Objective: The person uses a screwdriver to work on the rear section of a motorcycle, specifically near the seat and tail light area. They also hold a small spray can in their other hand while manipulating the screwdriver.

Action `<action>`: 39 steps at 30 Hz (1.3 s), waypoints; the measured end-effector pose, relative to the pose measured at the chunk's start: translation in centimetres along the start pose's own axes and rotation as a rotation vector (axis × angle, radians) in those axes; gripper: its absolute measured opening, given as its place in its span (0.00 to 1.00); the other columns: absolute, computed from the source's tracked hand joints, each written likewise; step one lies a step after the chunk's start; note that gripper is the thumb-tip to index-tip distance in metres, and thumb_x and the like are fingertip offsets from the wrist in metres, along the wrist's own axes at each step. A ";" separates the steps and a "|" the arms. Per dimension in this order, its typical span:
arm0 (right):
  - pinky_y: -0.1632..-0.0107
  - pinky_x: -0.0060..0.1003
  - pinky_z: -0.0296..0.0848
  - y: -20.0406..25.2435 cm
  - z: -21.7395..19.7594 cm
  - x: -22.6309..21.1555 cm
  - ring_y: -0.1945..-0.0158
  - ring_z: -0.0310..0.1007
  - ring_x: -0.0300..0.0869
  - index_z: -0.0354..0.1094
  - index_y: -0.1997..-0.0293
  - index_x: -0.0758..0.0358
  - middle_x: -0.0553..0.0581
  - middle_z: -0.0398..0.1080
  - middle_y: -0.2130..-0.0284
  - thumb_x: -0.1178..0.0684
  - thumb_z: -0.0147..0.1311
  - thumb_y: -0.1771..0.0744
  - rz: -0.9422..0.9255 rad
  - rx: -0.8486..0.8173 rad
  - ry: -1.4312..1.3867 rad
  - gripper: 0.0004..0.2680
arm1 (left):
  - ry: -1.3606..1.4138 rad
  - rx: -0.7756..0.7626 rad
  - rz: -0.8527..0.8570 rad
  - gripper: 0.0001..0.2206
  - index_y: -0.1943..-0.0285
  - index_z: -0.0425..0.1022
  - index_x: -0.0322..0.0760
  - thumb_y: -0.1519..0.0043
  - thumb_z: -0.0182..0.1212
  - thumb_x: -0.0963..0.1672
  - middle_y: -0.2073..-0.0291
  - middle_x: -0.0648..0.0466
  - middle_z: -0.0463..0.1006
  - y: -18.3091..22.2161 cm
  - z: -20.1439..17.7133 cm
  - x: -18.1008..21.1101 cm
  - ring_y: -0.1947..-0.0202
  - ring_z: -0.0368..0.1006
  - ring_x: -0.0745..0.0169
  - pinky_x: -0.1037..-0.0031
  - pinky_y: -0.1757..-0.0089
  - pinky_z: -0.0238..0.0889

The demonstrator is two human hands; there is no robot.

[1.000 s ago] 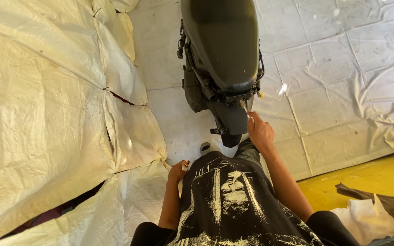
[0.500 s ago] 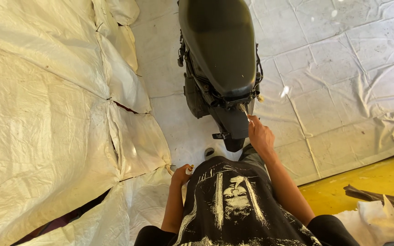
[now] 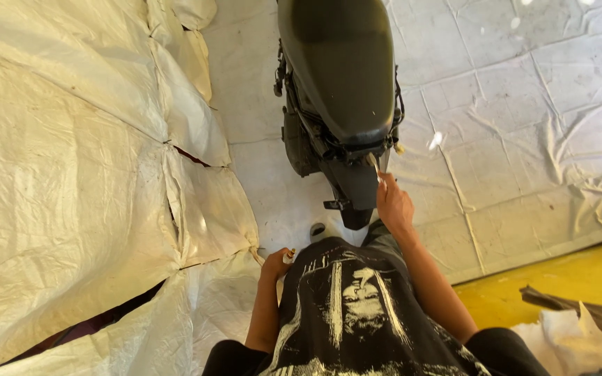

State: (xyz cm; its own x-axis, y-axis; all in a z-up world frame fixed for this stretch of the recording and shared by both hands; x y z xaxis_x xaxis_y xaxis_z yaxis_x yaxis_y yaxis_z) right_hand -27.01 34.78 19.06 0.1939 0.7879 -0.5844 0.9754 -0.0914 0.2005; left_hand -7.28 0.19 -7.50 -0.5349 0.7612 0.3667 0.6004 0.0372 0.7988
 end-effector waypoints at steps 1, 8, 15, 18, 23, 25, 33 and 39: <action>0.66 0.57 0.71 0.1 -0.1 0.0 0.73 0.77 0.65 0.65 0.40 0.47 0.69 0.72 0.81 0.51 0.35 0.28 -0.010 0.003 0.000 0.12 | 0.005 0.009 0.002 0.16 0.50 0.76 0.53 0.44 0.62 0.53 0.54 0.37 0.81 0.2 -0.5 0.5 0.44 0.74 0.35 0.53 0.45 0.68; 0.62 0.62 0.72 -0.7 0.2 0.7 0.68 0.76 0.68 0.65 0.40 0.45 0.70 0.73 0.79 0.48 0.37 0.28 0.017 -0.022 0.007 0.12 | -0.006 -0.020 -0.012 0.15 0.49 0.76 0.54 0.42 0.58 0.54 0.53 0.39 0.81 1.2 -0.2 1.3 0.42 0.73 0.38 0.55 0.43 0.67; 0.55 0.64 0.72 1.1 -0.1 0.8 0.60 0.76 0.71 0.65 0.41 0.39 0.73 0.75 0.72 0.44 0.38 0.29 0.101 -0.073 -0.009 0.12 | -0.026 -0.013 -0.021 0.14 0.50 0.75 0.55 0.40 0.54 0.55 0.53 0.42 0.82 1.5 -0.6 1.8 0.43 0.74 0.40 0.56 0.44 0.68; 0.54 0.66 0.70 -0.4 0.5 1.2 0.60 0.76 0.71 0.64 0.40 0.37 0.74 0.74 0.74 0.44 0.38 0.29 0.092 -0.060 0.030 0.12 | -0.047 -0.003 -0.041 0.15 0.52 0.76 0.58 0.41 0.53 0.57 0.56 0.45 0.83 0.6 0.2 0.6 0.46 0.77 0.43 0.58 0.45 0.69; 0.57 0.63 0.72 0.3 0.1 0.3 0.62 0.77 0.69 0.65 0.41 0.40 0.70 0.74 0.75 0.46 0.37 0.29 0.063 -0.059 0.001 0.12 | -0.065 -0.011 -0.015 0.15 0.51 0.76 0.54 0.39 0.51 0.56 0.55 0.43 0.82 1.0 -0.6 1.8 0.44 0.75 0.41 0.56 0.45 0.68; 0.57 0.62 0.72 0.7 0.4 0.4 0.63 0.77 0.68 0.65 0.41 0.37 0.69 0.75 0.74 0.45 0.37 0.29 0.060 -0.080 0.023 0.12 | -0.079 -0.014 -0.010 0.15 0.51 0.75 0.53 0.39 0.50 0.55 0.55 0.42 0.82 1.3 -0.7 1.9 0.44 0.75 0.40 0.55 0.45 0.68; 0.63 0.64 0.69 0.6 -0.1 -0.2 0.69 0.76 0.68 0.66 0.41 0.48 0.71 0.72 0.79 0.49 0.39 0.28 -0.008 -0.010 0.047 0.11 | -0.077 -0.068 0.048 0.16 0.46 0.74 0.46 0.35 0.48 0.52 0.49 0.35 0.80 1.6 -0.4 2.9 0.40 0.72 0.33 0.51 0.41 0.65; 0.66 0.58 0.73 0.1 -0.7 -1.7 0.72 0.76 0.66 0.66 0.42 0.49 0.66 0.71 0.81 0.51 0.38 0.28 -0.067 0.077 0.054 0.11 | 0.005 -0.009 0.028 0.16 0.50 0.76 0.51 0.39 0.54 0.55 0.54 0.38 0.81 1.6 0.5 0.6 0.44 0.73 0.33 0.51 0.44 0.67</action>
State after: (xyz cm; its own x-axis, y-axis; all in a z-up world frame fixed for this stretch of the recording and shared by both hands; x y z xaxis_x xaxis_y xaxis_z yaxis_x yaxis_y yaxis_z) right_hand -27.32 33.86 20.65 0.1237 0.8256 -0.5505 0.9916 -0.0819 0.0999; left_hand -6.37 1.04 -6.26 -0.5208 0.7588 0.3911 0.6100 0.0103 0.7923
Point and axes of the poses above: each hand's wrist, its own y-axis away from the middle knuckle, its own z-axis out of the palm, x = y × z, the point moved 10 cm from there along -y, towards the middle knuckle
